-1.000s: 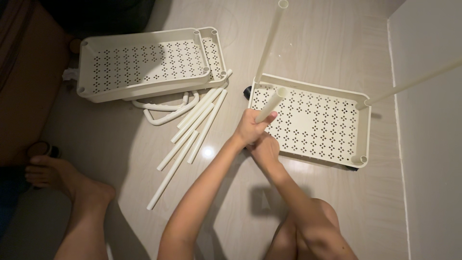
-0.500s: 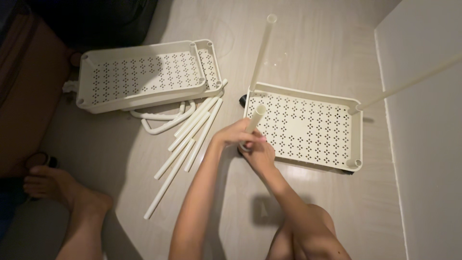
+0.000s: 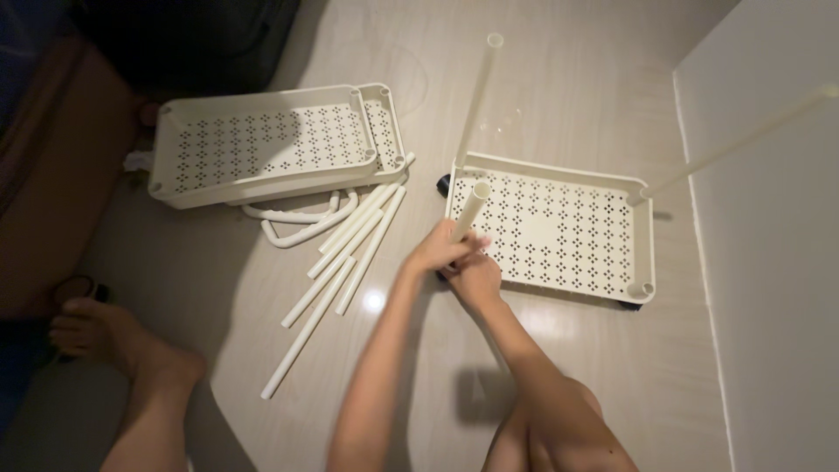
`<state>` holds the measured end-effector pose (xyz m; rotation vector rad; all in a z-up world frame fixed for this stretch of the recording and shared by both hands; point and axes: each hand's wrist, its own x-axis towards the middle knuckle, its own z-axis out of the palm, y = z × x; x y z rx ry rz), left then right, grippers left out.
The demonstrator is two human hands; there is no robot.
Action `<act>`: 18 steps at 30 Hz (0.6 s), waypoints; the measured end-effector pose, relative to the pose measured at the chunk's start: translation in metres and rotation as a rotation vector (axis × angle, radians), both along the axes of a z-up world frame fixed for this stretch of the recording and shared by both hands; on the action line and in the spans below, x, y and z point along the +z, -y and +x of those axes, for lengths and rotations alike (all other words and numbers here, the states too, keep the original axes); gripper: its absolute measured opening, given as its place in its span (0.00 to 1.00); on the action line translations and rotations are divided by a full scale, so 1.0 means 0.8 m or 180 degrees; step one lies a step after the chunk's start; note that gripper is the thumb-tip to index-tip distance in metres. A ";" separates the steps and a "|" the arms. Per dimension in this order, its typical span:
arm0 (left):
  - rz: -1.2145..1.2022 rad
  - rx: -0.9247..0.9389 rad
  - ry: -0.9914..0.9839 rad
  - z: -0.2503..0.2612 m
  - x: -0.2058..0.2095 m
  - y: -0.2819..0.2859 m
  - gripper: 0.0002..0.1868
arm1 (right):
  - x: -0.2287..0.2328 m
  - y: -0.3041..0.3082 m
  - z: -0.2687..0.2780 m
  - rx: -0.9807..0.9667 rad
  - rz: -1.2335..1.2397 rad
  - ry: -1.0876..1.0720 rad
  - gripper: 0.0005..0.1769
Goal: The person assembles a white plastic storage cart by attaching black caster wheels to the bottom tray and inserting white plastic legs into the corner sockets. They then place a second perforated tray on top of the legs to form a two-tiered structure.
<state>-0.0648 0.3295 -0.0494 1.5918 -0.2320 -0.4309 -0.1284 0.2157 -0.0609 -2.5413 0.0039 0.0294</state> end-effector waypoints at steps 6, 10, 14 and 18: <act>-0.0095 0.1444 0.0830 -0.017 -0.049 0.034 0.19 | -0.034 0.002 0.009 -0.0110 -0.0339 0.0002 0.14; -0.0122 0.2625 0.0917 -0.029 -0.063 0.067 0.24 | -0.049 0.007 0.009 -0.0423 0.0225 0.0076 0.12; -0.0155 0.0754 0.0196 -0.006 -0.037 0.015 0.23 | -0.006 0.002 0.013 -0.0136 -0.0237 -0.0272 0.13; 0.0210 0.0436 0.0383 0.005 -0.032 0.002 0.22 | 0.004 -0.003 0.013 -0.0033 -0.0244 -0.0336 0.15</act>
